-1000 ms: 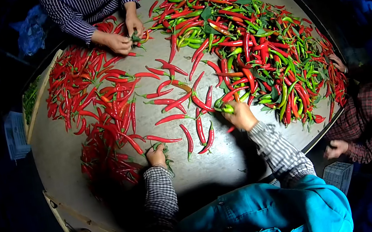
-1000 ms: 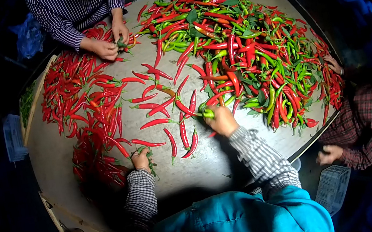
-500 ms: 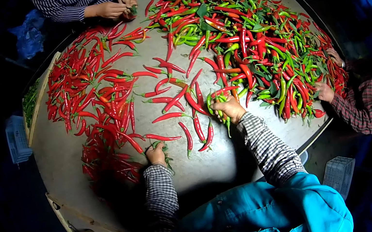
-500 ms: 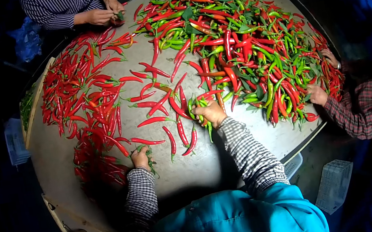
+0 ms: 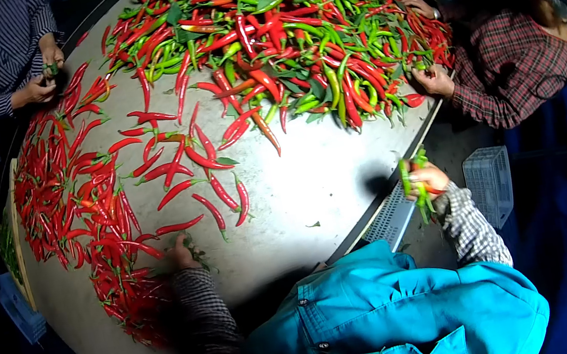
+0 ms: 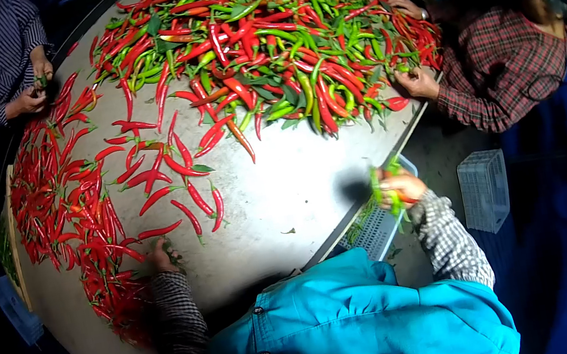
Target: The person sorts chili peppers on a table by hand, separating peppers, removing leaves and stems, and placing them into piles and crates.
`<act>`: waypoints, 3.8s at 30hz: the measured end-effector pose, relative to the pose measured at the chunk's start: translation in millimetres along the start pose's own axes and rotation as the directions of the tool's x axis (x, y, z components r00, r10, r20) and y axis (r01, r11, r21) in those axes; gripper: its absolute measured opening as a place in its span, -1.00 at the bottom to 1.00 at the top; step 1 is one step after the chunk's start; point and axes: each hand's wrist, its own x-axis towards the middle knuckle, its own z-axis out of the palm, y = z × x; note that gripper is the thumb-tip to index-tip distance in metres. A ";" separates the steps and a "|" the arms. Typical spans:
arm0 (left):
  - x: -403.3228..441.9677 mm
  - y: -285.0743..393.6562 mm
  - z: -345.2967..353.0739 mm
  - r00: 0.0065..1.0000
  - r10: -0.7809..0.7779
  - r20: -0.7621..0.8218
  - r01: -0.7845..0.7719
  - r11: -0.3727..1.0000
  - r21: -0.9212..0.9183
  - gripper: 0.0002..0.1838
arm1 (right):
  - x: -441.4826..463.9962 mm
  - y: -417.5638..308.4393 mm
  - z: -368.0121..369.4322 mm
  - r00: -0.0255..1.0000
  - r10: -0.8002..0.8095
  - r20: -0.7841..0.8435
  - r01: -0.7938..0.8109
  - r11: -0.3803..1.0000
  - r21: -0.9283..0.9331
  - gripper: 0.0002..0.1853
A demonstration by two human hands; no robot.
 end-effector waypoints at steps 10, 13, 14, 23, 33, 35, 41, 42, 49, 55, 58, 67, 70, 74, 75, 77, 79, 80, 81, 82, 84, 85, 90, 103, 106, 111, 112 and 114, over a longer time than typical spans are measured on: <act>-25.9 17.9 4.5 0.994 0.101 0.037 -0.099 0.993 -0.058 -0.82 | -40.0 154.2 -242.2 0.461 -0.077 -0.884 -0.413 0.863 -0.291 -0.22; -38.8 26.5 9.7 0.994 0.102 -0.037 -0.102 0.995 0.010 -0.78 | -31.6 141.5 -207.5 0.380 -0.138 -0.915 -0.215 0.949 -0.233 -0.18; -36.9 24.8 8.8 0.995 0.099 -0.021 -0.099 0.995 0.002 -0.76 | -21.4 143.3 -211.1 0.359 -0.392 -0.847 -0.136 0.876 -0.463 -0.40; -36.0 20.9 12.5 0.993 0.037 -0.115 -0.031 0.998 0.050 -0.75 | 115.1 74.8 75.2 0.817 -0.567 0.107 0.382 0.391 -0.837 -0.93; -34.3 19.9 11.5 0.998 0.069 -0.006 -0.069 0.994 -0.089 -0.89 | 299.9 91.6 195.1 0.787 -0.410 0.462 0.418 -0.197 -0.887 -0.74; -33.3 18.0 13.2 0.997 0.080 -0.019 -0.081 0.994 -0.069 -0.90 | 315.8 92.8 189.3 0.847 -0.257 0.465 0.385 -0.304 -0.871 -0.83; -4.4 -17.7 11.1 0.950 0.298 -0.092 -0.305 0.949 -0.073 -0.90 | 293.3 106.9 190.2 0.813 -0.553 0.182 0.378 0.263 -0.888 -0.90; -12.3 -18.2 14.1 0.938 0.331 -0.100 -0.340 0.936 -0.088 -0.87 | 286.1 117.2 195.0 0.825 -0.525 0.208 0.450 0.389 -0.804 -0.92; -99.3 11.3 77.6 0.937 0.322 0.137 -0.261 0.904 -0.338 -0.71 | 250.7 163.7 243.8 0.806 -0.359 0.471 0.583 0.345 -0.736 -0.90; -88.2 -6.1 68.3 0.985 0.162 0.052 -0.130 0.913 -0.386 -0.76 | 241.9 169.3 247.6 0.660 0.085 0.747 0.749 -0.159 -0.644 -0.73; -74.3 -6.2 48.5 0.998 -0.060 -0.037 0.044 0.939 -0.341 -0.76 | 233.0 144.8 238.2 0.591 -0.049 0.805 0.802 0.138 -0.581 -0.70; -54.8 -10.4 9.0 0.988 -0.140 -0.071 0.110 0.939 -0.324 -0.70 | 279.1 61.6 179.2 0.717 -0.642 0.270 0.011 -0.377 -0.926 -0.47; -62.8 -5.8 15.4 0.993 -0.016 -0.117 -0.006 0.983 -0.185 -0.78 | 274.3 94.8 194.9 0.796 -0.458 0.395 0.116 -0.526 -0.843 -0.44; -70.8 1.5 17.2 0.992 -0.009 -0.129 -0.011 0.988 -0.153 -0.80 | 247.0 114.5 208.5 0.833 -0.184 0.522 0.420 -0.402 -0.813 -0.31; -72.1 1.6 17.6 0.991 -0.002 -0.134 -0.020 0.987 -0.158 -0.80 | 246.2 116.9 205.1 0.752 -0.248 0.611 0.539 -0.302 -0.786 -0.40; -74.2 3.3 18.4 0.991 0.006 -0.137 -0.029 0.986 -0.166 -0.81 | 260.3 104.9 190.9 0.589 -0.431 0.683 0.647 -0.254 -0.719 -0.50; -76.4 3.8 16.6 0.996 0.021 -0.084 -0.033 0.988 -0.153 -0.81 | 261.8 63.7 181.2 0.630 -0.490 0.603 0.470 -0.377 -0.798 -0.54; -72.9 1.0 14.5 0.996 0.024 -0.083 -0.037 0.987 -0.157 -0.81 | 266.7 52.0 173.0 0.655 -0.567 0.500 0.296 -0.416 -0.860 -0.54; -66.6 -4.6 11.1 0.998 0.014 -0.058 -0.022 0.989 -0.144 -0.79 | 271.3 38.5 167.2 0.727 -0.560 0.397 0.133 -0.453 -0.882 -0.54; -64.5 -7.0 9.7 1.000 0.003 -0.031 -0.007 0.992 -0.129 -0.74 | 277.8 28.7 156.1 0.809 -0.491 0.322 0.021 -0.523 -0.852 -0.57; -61.4 -10.6 9.6 0.999 0.025 -0.029 -0.029 0.991 -0.128 -0.74 | 289.4 18.3 143.4 0.887 -0.377 0.266 0.023 -0.541 -0.841 -0.52; -60.2 -11.4 9.1 0.999 0.039 -0.032 -0.043 0.991 -0.125 -0.74 | 294.3 15.0 140.5 0.904 -0.327 0.277 0.051 -0.558 -0.828 -0.55; -66.6 -7.8 13.4 0.993 0.099 -0.057 -0.106 0.984 -0.142 -0.81 | 297.7 4.6 147.9 0.927 -0.145 0.347 0.143 -0.717 -0.682 -0.73; -61.9 -11.1 10.9 0.996 0.063 -0.064 -0.066 0.997 -0.046 -0.74 | 360.8 -21.8 202.1 0.655 -0.643 0.397 0.278 -0.284 -0.918 -0.70; -46.1 -29.0 11.1 0.972 0.223 -0.079 -0.230 0.969 -0.086 -0.71 | 388.6 -35.8 207.0 0.849 -0.527 0.028 -0.123 -0.250 -0.960 -0.62; -41.2 -33.2 13.7 0.960 0.262 -0.100 -0.269 0.962 -0.055 -0.74 | 425.3 -28.2 208.5 0.876 -0.483 0.005 -0.217 -0.403 -0.889 -0.68; -35.8 -42.2 13.5 0.935 0.338 -0.108 -0.341 0.940 -0.006 -0.71 | 427.6 -26.8 209.3 0.880 -0.474 0.008 -0.228 -0.438 -0.870 -0.70; -25.3 -50.5 8.0 0.959 0.270 -0.087 -0.241 0.937 0.251 -0.60 | 431.1 -25.6 216.3 0.888 -0.451 0.084 -0.177 -0.506 -0.844 -0.68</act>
